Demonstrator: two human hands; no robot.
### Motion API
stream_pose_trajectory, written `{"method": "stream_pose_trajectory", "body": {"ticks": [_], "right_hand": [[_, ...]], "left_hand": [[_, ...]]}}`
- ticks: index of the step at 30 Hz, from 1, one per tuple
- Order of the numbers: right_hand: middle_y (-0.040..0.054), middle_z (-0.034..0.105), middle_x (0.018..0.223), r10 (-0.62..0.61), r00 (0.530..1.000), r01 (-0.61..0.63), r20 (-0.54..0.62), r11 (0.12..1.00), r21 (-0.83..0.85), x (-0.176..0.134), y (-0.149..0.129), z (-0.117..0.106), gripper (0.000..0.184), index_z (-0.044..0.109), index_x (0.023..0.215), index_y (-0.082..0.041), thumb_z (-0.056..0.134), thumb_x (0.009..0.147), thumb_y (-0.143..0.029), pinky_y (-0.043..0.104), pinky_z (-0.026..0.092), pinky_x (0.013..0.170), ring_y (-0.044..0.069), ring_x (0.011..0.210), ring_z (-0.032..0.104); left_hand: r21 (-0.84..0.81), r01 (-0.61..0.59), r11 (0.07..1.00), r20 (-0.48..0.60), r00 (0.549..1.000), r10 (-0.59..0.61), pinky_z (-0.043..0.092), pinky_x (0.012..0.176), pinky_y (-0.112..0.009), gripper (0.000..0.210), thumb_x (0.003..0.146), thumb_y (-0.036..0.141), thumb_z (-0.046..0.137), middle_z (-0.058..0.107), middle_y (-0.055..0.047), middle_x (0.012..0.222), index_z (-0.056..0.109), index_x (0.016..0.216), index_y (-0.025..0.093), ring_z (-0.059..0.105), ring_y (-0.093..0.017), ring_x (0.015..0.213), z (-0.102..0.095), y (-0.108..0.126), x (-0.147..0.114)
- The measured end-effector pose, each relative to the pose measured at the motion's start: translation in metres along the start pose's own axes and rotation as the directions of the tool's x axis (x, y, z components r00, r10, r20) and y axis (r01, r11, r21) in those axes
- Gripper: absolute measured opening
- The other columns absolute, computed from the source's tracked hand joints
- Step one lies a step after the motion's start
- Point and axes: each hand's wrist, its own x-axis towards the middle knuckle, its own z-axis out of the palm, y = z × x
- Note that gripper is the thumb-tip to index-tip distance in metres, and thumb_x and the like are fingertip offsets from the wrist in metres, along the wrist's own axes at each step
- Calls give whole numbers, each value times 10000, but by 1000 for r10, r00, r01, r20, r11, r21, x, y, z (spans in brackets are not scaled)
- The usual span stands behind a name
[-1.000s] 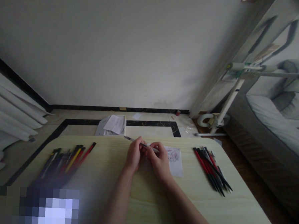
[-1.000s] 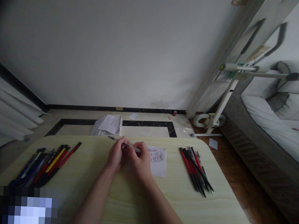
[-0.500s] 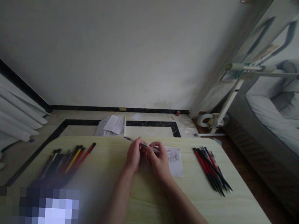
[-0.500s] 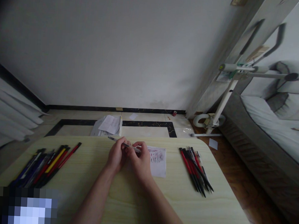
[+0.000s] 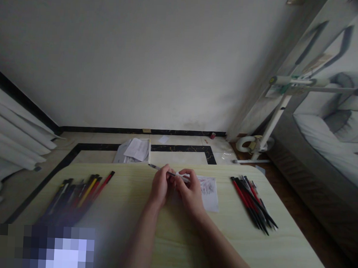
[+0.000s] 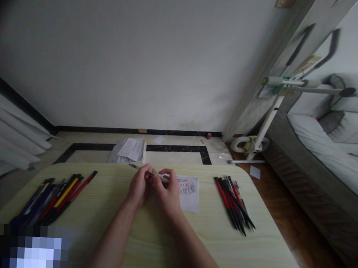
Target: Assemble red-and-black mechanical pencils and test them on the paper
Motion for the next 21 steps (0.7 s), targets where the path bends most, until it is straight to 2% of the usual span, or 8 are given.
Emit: {"method": "stream_pose_trajectory", "body": {"ticks": [6,13,21], "right_hand": [[-19,586,649,2,1000,-3,-10,1000,-15,0,-2,1,201,454,876,-189,562,756,-308,177,376,462,102,544,540],[-10,592,650,-11,1000,11,-13,1000,-11,0,0,1,219,452,890,-184,558,754,-320,188,388,462,112,540,551],[4,608,681,-25,1000,25,-9,999,-24,-1,-1,1,223,453,895,-187,551,753,-328,208,423,496,130,581,577]], "left_hand": [[-35,-13,999,43,999,15,283,416,-224,315,733,322,458,351,43,451,299,495,191,338,-84,414,-1,-1,1],[-30,12,999,18,1000,-11,292,429,-221,325,715,338,469,353,41,449,292,486,189,345,-81,412,1,2,-2],[-64,18,998,61,998,-15,290,433,-221,322,724,332,458,352,41,454,287,492,189,344,-82,421,1,2,-2]]}}
